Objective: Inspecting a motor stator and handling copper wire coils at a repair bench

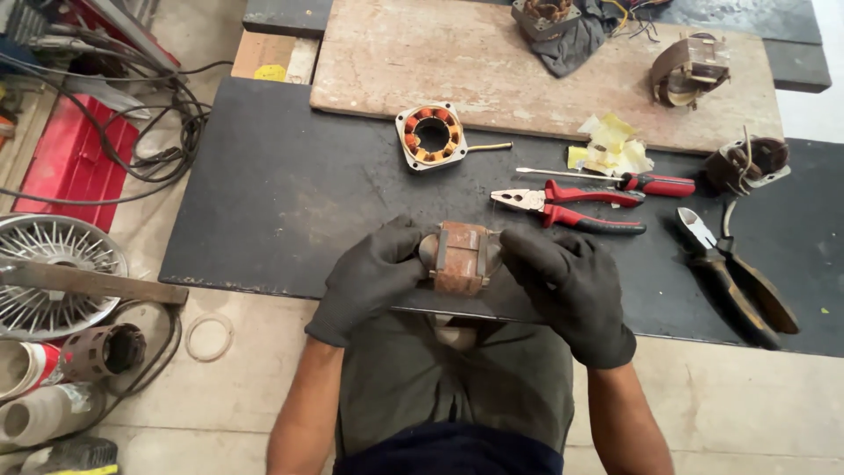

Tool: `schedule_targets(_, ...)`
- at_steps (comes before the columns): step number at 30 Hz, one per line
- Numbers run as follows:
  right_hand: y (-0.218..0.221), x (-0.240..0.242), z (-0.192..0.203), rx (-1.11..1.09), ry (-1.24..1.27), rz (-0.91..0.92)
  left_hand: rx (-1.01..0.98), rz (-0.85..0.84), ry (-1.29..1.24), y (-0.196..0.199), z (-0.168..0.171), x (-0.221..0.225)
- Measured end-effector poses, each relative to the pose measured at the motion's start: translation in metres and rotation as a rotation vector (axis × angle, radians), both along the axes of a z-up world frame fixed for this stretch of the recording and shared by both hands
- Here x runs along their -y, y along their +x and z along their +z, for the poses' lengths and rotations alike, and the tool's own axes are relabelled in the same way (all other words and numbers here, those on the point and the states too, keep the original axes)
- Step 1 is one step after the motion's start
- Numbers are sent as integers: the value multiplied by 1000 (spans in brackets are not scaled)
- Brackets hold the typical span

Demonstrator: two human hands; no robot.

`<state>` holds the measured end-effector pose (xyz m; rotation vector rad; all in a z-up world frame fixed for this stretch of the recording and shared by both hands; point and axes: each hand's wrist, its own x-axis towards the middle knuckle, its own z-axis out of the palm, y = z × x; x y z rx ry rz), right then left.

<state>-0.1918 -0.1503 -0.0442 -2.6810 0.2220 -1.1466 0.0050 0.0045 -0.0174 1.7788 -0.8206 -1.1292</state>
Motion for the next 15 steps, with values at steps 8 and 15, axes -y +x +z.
schedule_targets(8, -6, 18, -21, -181, -67, -12, -15, -2, -119, 2, 3, -4)
schedule_targets(15, -23, 3, -27, -328, -53, -27, -85, 238, -172, -6, 33, -25)
